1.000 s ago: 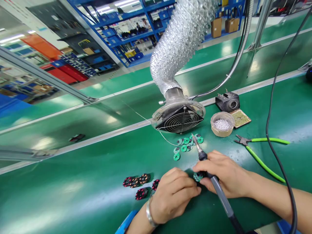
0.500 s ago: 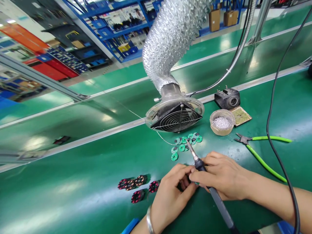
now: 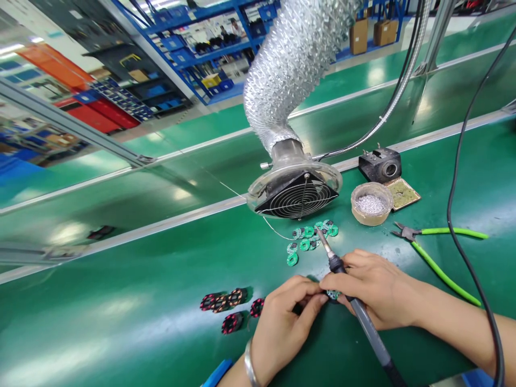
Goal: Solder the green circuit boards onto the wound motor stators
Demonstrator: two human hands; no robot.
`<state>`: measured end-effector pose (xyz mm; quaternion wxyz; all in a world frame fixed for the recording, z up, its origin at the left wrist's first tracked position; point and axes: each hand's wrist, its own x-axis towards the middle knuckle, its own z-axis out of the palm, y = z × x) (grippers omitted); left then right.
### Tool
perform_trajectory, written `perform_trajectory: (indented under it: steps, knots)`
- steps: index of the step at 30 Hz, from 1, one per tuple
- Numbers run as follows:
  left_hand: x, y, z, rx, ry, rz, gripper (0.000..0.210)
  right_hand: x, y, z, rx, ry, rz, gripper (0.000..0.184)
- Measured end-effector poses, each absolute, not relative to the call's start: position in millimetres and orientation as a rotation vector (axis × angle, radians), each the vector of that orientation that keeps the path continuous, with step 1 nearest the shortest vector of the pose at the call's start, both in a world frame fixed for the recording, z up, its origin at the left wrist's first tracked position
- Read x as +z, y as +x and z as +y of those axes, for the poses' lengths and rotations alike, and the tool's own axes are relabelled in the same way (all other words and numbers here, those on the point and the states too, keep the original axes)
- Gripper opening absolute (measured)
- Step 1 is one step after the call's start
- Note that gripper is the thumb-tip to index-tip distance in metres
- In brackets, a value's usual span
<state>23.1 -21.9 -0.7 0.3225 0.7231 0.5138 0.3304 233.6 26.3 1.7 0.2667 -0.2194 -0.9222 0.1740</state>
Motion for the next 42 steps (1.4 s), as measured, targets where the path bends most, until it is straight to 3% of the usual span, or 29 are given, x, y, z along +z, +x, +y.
perform_trajectory:
  steps: [8, 19, 28, 33, 37, 42]
  knots:
    - [3, 22, -10, 0.877, 1.759, 1.219, 0.008, 3, 233, 29, 0.619, -0.583, -2.403, 0.031]
    - [-1, 25, -9, 0.814, 1.537, 1.257, 0.006, 1, 227, 19, 0.508, -0.546, -2.288, 0.037]
    - [1, 16, -8, 0.792, 1.753, 1.205, 0.01, 1, 232, 15, 0.408, -0.468, -2.418, 0.04]
    - [0, 12, -9, 0.798, 1.908, 1.164, 0.01, 13, 239, 4, 0.495, -0.695, -2.328, 0.046]
    - [0, 12, -10, 0.792, 1.936, 1.163, 0.01, 32, 240, -9, 0.374, -0.811, -2.149, 0.056]
    - [2, 10, -8, 0.779, 1.958, 1.143, 0.01, 39, 241, -25, 0.405, -0.923, -2.067, 0.038]
